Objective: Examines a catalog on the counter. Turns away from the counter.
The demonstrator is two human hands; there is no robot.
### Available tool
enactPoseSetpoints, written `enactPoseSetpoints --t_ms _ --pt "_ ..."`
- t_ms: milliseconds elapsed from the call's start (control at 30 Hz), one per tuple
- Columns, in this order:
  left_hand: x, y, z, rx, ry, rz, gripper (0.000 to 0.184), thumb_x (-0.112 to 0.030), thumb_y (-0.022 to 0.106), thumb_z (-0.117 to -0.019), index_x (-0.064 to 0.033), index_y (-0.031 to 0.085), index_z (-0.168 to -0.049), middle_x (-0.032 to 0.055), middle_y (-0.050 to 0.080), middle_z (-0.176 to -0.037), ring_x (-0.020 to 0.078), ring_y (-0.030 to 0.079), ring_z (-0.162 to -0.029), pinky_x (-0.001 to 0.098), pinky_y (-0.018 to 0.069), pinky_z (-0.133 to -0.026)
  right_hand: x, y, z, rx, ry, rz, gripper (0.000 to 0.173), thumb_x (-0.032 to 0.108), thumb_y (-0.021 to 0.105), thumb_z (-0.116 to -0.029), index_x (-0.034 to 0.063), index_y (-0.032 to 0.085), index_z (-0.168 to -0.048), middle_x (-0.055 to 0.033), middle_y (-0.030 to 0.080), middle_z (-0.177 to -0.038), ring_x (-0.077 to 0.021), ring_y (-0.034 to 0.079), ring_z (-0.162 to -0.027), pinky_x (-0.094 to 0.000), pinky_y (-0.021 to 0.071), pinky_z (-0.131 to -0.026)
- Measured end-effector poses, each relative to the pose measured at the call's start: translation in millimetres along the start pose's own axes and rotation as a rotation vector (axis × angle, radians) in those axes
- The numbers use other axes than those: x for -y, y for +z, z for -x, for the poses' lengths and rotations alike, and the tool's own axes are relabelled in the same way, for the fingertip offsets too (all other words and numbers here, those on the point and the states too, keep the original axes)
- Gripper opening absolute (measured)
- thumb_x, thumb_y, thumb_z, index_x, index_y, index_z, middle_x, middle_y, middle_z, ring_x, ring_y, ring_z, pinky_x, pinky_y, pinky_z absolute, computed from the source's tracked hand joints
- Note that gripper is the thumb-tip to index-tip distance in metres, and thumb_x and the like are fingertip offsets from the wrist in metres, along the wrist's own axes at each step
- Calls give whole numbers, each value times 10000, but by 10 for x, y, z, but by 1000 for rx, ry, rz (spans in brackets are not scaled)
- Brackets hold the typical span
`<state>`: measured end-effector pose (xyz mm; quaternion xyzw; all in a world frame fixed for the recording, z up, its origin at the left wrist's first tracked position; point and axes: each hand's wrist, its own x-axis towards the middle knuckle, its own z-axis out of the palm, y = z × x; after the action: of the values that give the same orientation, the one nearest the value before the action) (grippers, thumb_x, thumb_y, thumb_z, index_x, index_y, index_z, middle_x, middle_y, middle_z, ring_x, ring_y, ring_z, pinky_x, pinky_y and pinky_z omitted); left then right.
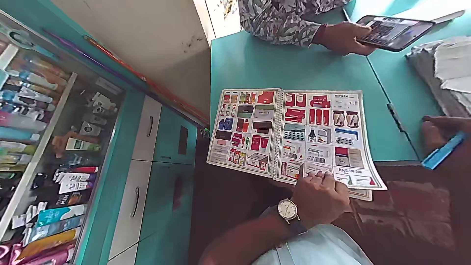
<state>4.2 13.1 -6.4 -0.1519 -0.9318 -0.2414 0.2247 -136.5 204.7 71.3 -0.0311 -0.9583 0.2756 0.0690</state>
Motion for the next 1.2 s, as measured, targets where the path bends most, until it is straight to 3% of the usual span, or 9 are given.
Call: enactPoseSetpoints --t_ms 167,267,367,533,633,700,767,867,1200 --pt "43 -54 -10 -13 -73 141 90 -41 721 -835 -35 733 -747 112 770 -837 229 764 -758 377 606 -606 -125 43 -41 -35 -18 -42 330 110 522 -1042 -139 658 -1211 -378 646 -1181 -515 627 -1098 -603 437 -1001" --pt "74 -43 10 60 -114 174 112 -112 758 -840 -75 730 -738 61 750 -775 187 735 -691 377 583 -563 -816 280 -227 -154 -155 -81 309 193 594 -1010 -54 705 -1160 -308 690 -1113 -466 674 -1011 -634 487 -919" --pt "126 -37 29 102 -127 191 113 -170 772 -856 -102 756 -768 34 761 -801 178 740 -718 389 588 -581 -1190 442 -353 -215 -234 -12 320 271 583 -1014 25 712 -1174 -254 704 -1147 -455 674 -1060 -679 477 -914" --pt "98 -36 9 118 -73 94 141 -192 755 -867 -111 732 -753 43 746 -816 185 730 -711 376 574 -548 -1203 466 -367 -245 -246 0 301 275 590 -1009 49 731 -1151 -216 725 -1138 -416 695 -1052 -647 503 -915" --pt "-19 -8 7 138 18 -103 131 -75 649 -878 -71 778 -894 103 774 -942 224 767 -835 348 616 -632 -1228 481 -381 -260 -274 -8 310 271 587 -1005 34 732 -1142 -222 725 -1136 -418 698 -1048 -649 507 -906" --pt "-87 11 7 183 61 -234 185 -57 590 -921 -42 771 -954 124 766 -967 239 763 -868 320 602 -612 -1243 484 -392 -253 -269 -1 303 260 579 -1005 33 729 -1139 -218 726 -1133 -412 701 -1042 -643 513 -899" --pt "-159 -3 -6 241 98 -348 208 -51 562 -939 -7 765 -953 149 759 -960 251 761 -835 309 588 -573 -1256 477 -404 -242 -253 13 290 254 585 -1010 41 731 -1144 -216 727 -1132 -411 705 -1030 -642 522 -891" --pt "-273 -34 -35 357 117 -461 249 -38 533 -949 44 762 -1001 203 753 -988 281 763 -819 328 600 -614 -1272 484 -409 -248 -253 10 280 248 600 -1001 49 733 -1147 -208 729 -1126 -402 708 -1019 -632 529 -881" --pt "-352 -135 -110 562 45 -420 313 -42 509 -985 92 696 -1196 249 722 -1163 331 741 -1040 384 609 -760 -1199 470 -397 -271 -256 -15 248 201 602 -990 43 744 -1117 -187 740 -1085 -377 720 -967 -612 546 -838"
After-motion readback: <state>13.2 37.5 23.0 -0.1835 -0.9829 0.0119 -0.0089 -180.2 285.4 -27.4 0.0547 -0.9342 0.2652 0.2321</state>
